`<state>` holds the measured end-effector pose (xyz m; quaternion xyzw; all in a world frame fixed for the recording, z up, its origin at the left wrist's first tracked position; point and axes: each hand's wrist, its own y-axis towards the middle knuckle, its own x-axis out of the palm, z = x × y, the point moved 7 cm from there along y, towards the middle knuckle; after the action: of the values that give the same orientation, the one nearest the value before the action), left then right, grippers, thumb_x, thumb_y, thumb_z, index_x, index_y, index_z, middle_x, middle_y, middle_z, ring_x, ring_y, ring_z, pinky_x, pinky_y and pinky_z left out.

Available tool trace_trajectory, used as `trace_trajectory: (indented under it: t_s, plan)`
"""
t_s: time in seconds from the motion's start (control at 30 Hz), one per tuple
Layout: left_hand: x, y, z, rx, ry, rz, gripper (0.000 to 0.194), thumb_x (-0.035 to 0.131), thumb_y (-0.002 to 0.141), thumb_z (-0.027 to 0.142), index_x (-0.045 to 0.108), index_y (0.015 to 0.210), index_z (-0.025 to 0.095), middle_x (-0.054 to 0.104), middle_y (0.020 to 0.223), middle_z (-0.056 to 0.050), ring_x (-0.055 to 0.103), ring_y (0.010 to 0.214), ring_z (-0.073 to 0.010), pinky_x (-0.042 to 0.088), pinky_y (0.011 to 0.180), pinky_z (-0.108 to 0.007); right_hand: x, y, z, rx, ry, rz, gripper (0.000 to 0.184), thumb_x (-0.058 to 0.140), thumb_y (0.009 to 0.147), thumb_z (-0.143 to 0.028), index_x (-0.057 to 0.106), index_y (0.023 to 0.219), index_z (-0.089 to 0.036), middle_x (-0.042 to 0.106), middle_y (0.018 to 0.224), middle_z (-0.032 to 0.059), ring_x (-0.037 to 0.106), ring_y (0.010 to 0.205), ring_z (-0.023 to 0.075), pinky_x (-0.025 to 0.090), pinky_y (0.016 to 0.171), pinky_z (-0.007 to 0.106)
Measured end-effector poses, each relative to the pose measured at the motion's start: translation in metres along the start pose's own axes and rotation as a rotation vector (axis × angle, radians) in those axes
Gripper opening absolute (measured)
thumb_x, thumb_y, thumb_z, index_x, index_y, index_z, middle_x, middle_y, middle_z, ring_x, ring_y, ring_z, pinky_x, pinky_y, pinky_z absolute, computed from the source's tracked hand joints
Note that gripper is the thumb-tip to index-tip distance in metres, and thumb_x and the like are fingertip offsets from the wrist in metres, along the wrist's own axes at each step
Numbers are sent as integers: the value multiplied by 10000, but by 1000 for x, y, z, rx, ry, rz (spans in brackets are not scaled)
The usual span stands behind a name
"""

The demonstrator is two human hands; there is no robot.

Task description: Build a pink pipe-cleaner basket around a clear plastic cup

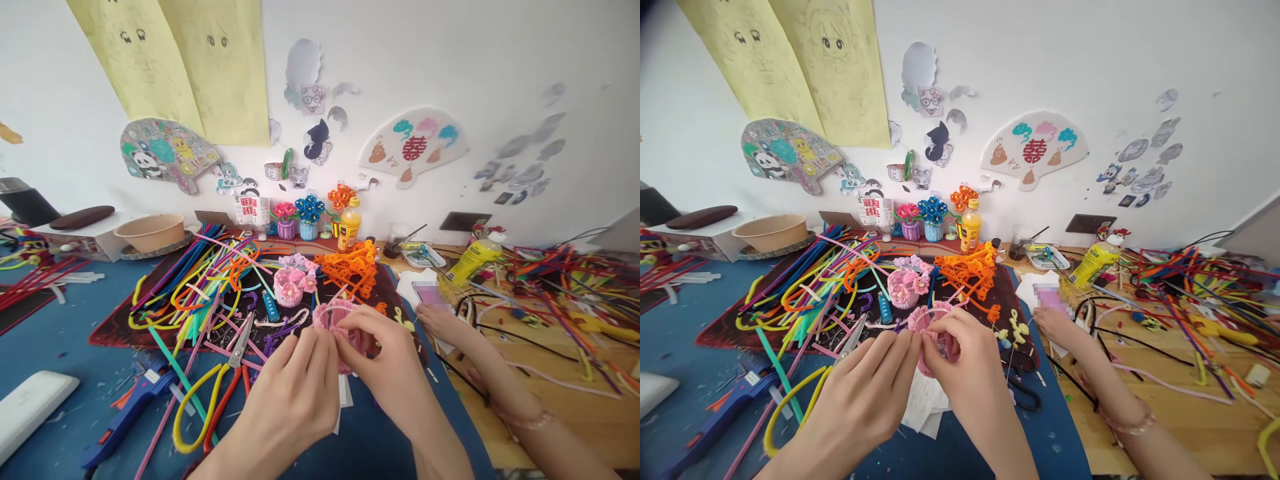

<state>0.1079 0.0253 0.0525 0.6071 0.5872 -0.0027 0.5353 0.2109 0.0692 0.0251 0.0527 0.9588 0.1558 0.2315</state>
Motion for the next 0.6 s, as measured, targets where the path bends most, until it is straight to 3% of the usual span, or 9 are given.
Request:
trace_trajectory:
  t_s: [0.2, 0.4, 0.6]
  plan:
    - [7, -3, 4, 58, 8, -16, 229, 460, 867, 9, 688, 844, -8, 666, 653, -116, 575, 547, -190, 486, 486, -319, 1, 1, 4, 33, 21, -47, 146, 601, 847, -159, 665, 720, -194, 573, 716, -11, 471, 573, 117, 357, 524, 220]
    - [9, 0, 4, 87, 11, -35, 205, 458, 857, 3, 657, 814, 15, 619, 628, -92, 553, 533, -205, 447, 471, -330, 2, 1, 8, 60, 2, -103, 177, 588, 861, -182, 669, 704, -193, 559, 709, -13, 481, 582, 121, 353, 528, 232]
    - [10, 1, 1, 66, 11, -84, 290, 374, 860, -44, 627, 794, 82, 599, 633, -59, 547, 557, -195, 451, 528, -316, 4, 1, 4, 15, -88, -154, 152, 595, 840, -108, 642, 717, -186, 579, 740, -10, 529, 671, 143, 378, 605, 250]
